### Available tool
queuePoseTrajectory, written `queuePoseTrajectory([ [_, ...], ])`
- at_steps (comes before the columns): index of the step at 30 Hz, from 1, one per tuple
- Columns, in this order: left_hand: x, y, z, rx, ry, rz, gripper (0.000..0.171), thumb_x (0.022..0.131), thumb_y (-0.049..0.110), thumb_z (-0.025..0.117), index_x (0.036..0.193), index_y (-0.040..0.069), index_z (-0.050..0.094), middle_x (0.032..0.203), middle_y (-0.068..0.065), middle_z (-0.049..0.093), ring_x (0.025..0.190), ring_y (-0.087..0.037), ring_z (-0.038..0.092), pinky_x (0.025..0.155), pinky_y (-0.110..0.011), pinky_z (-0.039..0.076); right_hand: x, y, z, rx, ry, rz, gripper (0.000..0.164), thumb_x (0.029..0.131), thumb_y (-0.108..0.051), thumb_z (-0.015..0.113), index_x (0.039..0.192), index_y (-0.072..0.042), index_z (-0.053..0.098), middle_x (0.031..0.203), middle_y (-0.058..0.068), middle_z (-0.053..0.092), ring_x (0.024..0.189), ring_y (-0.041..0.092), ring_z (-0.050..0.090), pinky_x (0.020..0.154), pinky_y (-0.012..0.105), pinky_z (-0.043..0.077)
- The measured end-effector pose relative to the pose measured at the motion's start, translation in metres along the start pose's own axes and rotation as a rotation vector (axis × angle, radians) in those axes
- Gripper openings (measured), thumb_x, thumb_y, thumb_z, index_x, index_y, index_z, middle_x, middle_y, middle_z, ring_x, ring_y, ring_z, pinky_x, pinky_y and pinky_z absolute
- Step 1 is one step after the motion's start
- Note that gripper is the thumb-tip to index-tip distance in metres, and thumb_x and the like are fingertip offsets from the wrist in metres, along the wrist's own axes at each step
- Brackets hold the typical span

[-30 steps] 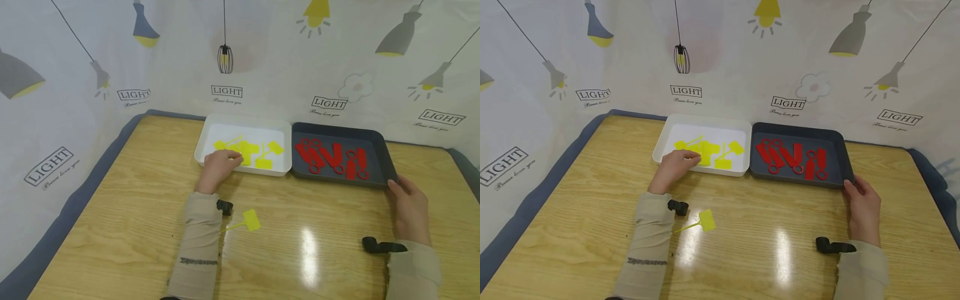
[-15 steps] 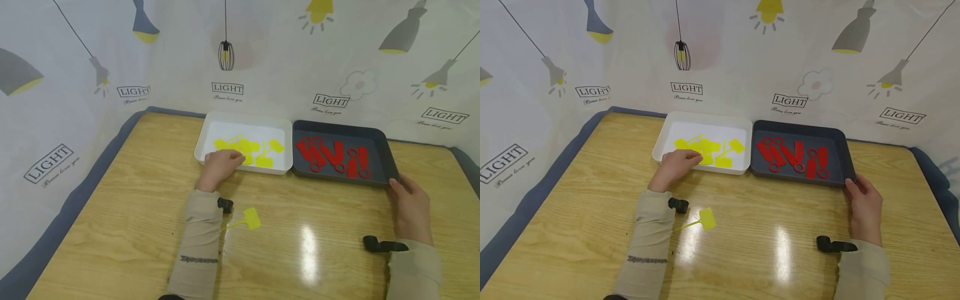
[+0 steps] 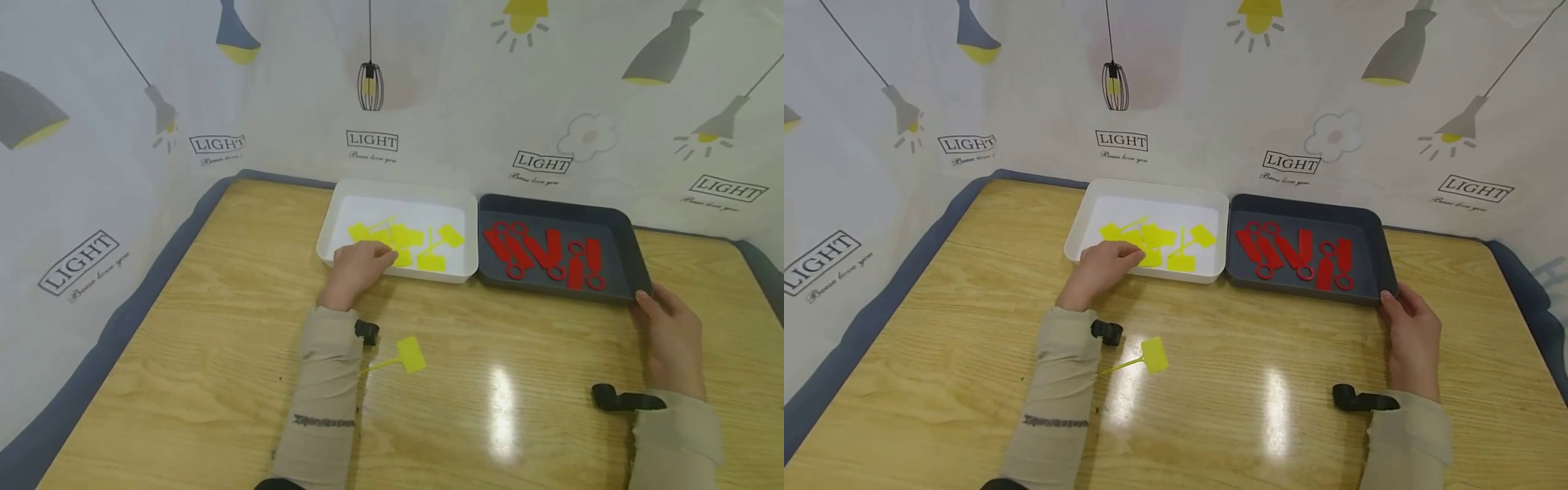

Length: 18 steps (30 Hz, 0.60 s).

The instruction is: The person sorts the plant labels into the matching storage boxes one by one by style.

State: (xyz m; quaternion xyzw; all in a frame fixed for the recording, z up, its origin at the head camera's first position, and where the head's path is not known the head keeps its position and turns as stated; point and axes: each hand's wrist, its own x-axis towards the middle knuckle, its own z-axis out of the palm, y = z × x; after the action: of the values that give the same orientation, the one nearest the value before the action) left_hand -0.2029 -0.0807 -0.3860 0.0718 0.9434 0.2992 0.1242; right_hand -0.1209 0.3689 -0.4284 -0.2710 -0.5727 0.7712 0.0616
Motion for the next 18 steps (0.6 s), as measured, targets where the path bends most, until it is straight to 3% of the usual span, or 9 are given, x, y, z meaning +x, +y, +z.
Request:
queuePoseTrajectory([
  [4, 0.0000, -0.0006, 0.0008, -0.015, 0.008, 0.002, 0.038, 0.092, 0.036, 0.044, 0.067, 0.012, 0.060, 0.061, 0.002, 0.051, 0.070, -0.017, 0.050, 0.088, -0.045, 0.026, -0.0018, -0.0012, 0.0004, -0.024, -0.015, -0.002, 0.072, 0.076, -0.016, 0.069, 0.138, -0.013, 0.032, 0.134, -0.002, 0.035, 0.117, 0.007, 0.043, 0.084, 0.014, 0.043],
  [8, 0.0000, -0.0008, 0.0020, -0.013, 0.018, -0.001, 0.040, 0.092, 0.036, 0.045, 0.063, 0.011, 0.055, 0.057, -0.001, 0.046, 0.062, -0.019, 0.045, 0.085, -0.044, 0.027, -0.0026, -0.0019, 0.0009, -0.057, -0.022, -0.003, 0.073, 0.077, -0.019, 0.068, 0.139, -0.013, 0.031, 0.139, -0.001, 0.029, 0.117, 0.007, 0.042, 0.083, 0.013, 0.043],
  [13, 0.0010, 0.0009, 0.0029, 0.037, 0.029, -0.018, 0.033, 0.091, 0.038, 0.045, 0.085, 0.013, 0.066, 0.087, 0.000, 0.064, 0.083, -0.018, 0.055, 0.084, -0.043, 0.028, -0.0025, -0.0024, 0.0006, -0.090, -0.020, -0.007, 0.073, 0.078, -0.021, 0.068, 0.139, -0.012, 0.029, 0.139, 0.000, 0.029, 0.115, 0.006, 0.043, 0.082, 0.011, 0.042],
  [16, 0.0015, 0.0016, 0.0032, 0.057, 0.025, -0.027, 0.036, 0.090, 0.039, 0.046, 0.109, 0.014, 0.064, 0.112, 0.000, 0.061, 0.102, -0.019, 0.053, 0.087, -0.045, 0.027, -0.0023, -0.0025, 0.0003, -0.088, -0.020, -0.008, 0.073, 0.077, -0.021, 0.068, 0.139, -0.013, 0.030, 0.139, 0.000, 0.030, 0.116, 0.006, 0.043, 0.082, 0.012, 0.043],
  [18, 0.0016, 0.0018, 0.0033, 0.060, 0.013, -0.033, 0.040, 0.090, 0.040, 0.045, 0.115, 0.013, 0.061, 0.117, -0.001, 0.058, 0.107, -0.020, 0.051, 0.089, -0.046, 0.026, -0.0023, -0.0024, 0.0002, -0.072, -0.019, -0.006, 0.072, 0.077, -0.020, 0.069, 0.139, -0.013, 0.031, 0.138, -0.001, 0.031, 0.116, 0.007, 0.043, 0.082, 0.012, 0.043],
])
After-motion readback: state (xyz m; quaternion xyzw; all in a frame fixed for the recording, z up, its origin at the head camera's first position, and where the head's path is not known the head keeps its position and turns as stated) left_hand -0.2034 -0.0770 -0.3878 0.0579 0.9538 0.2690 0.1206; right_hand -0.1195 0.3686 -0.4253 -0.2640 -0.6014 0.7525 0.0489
